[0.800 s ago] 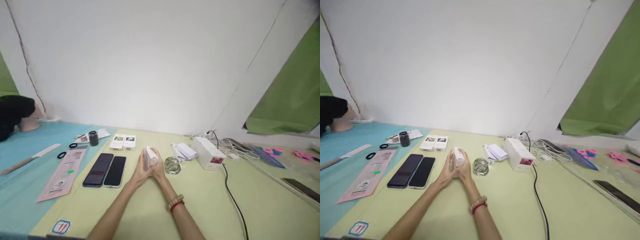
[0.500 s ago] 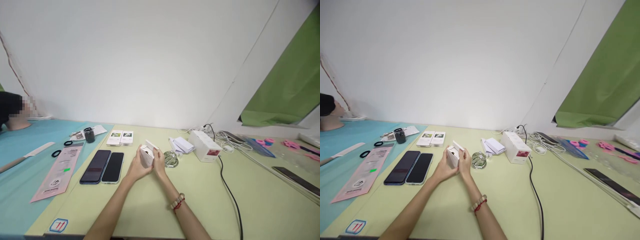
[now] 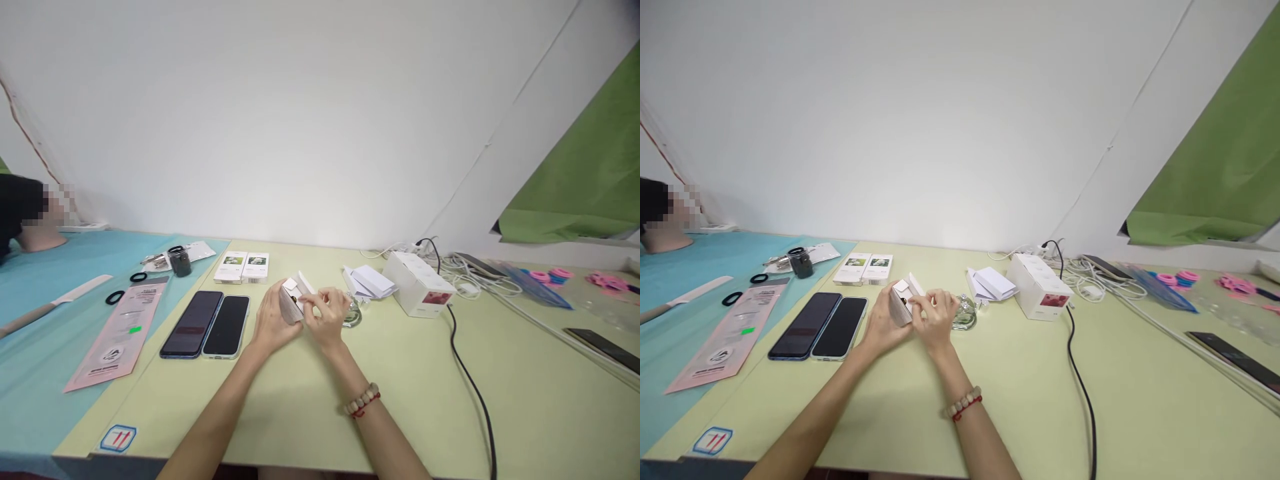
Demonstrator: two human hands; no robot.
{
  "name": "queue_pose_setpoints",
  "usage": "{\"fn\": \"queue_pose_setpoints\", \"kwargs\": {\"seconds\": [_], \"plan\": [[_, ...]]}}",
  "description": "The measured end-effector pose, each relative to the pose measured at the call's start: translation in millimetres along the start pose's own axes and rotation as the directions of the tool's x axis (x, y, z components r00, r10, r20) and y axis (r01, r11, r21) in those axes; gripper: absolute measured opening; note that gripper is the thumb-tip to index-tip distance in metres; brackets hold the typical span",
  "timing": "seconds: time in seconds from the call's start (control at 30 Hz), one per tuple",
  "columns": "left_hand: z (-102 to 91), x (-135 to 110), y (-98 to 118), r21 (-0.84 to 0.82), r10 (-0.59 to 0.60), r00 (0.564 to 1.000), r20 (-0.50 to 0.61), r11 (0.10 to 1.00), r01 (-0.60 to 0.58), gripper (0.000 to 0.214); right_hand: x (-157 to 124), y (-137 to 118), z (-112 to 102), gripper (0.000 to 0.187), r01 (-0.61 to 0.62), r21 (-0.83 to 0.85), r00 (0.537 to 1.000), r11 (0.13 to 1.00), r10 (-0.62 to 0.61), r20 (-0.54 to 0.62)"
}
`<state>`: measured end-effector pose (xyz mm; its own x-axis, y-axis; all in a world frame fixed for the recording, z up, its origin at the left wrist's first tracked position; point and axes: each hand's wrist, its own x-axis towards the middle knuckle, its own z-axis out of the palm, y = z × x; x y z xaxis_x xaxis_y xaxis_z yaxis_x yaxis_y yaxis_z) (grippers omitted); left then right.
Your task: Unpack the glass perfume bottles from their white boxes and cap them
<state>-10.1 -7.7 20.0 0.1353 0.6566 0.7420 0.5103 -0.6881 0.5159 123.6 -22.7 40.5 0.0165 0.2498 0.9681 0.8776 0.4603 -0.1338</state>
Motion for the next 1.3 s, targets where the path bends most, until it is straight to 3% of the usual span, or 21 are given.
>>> {"fn": "queue_pose_setpoints", "kwargs": {"seconds": [0.27,0.47,0.57,0.77,0.87,1.0,1.1,1.2,1.3], "plan": [[5.5,2,-3,-0.056,-0.016,0.995,-0.099,0.998,0.011,0.074,3,1,-4,0.018,0.26,-0.038,0.965,0.965,-0.259,0.033],[8.3,0,-7,-0.066,-0.035,0.99,-0.138,0.997,0.026,0.078,7,5,-5,0.015,0.193,0.006,0.965,0.981,-0.191,0.181],[4.1,0,-8,-0.055,-0.018,0.995,-0.097,0.998,0.013,0.078,8,7,-7,0.016,0.201,0.024,0.955,0.979,-0.202,0.219],[-6.4,1,-4,-0.051,0.017,1.0,-0.003,0.999,-0.017,0.072,10,5,-11,0.009,0.231,-0.003,0.958,0.973,-0.227,0.174],[-5.0,0,-1,-0.007,0.034,0.999,0.003,0.999,-0.034,0.073,10,9,-14,0.018,0.209,-0.029,0.969,0.977,-0.204,0.138],[-1.0,-1,2,0.049,0.017,0.998,-0.063,0.999,-0.014,0.073,11,12,-16,0.028,0.145,0.0,0.966,0.989,-0.142,0.218],[-2.1,1,1,0.062,0.046,0.994,-0.101,0.997,-0.04,0.064,9,10,-13,0.025,-0.019,0.019,0.953,1.0,0.013,0.302],[-4.5,3,-1,0.036,0.058,0.991,-0.117,0.998,-0.054,0.06,5,7,-9,0.026,-0.204,0.059,0.91,0.977,0.167,0.38],[-2.8,2,-4,0.009,0.062,0.987,-0.15,0.998,-0.061,0.062,2,4,-7,0.024,-0.258,0.104,0.888,0.961,0.193,0.418]]}}
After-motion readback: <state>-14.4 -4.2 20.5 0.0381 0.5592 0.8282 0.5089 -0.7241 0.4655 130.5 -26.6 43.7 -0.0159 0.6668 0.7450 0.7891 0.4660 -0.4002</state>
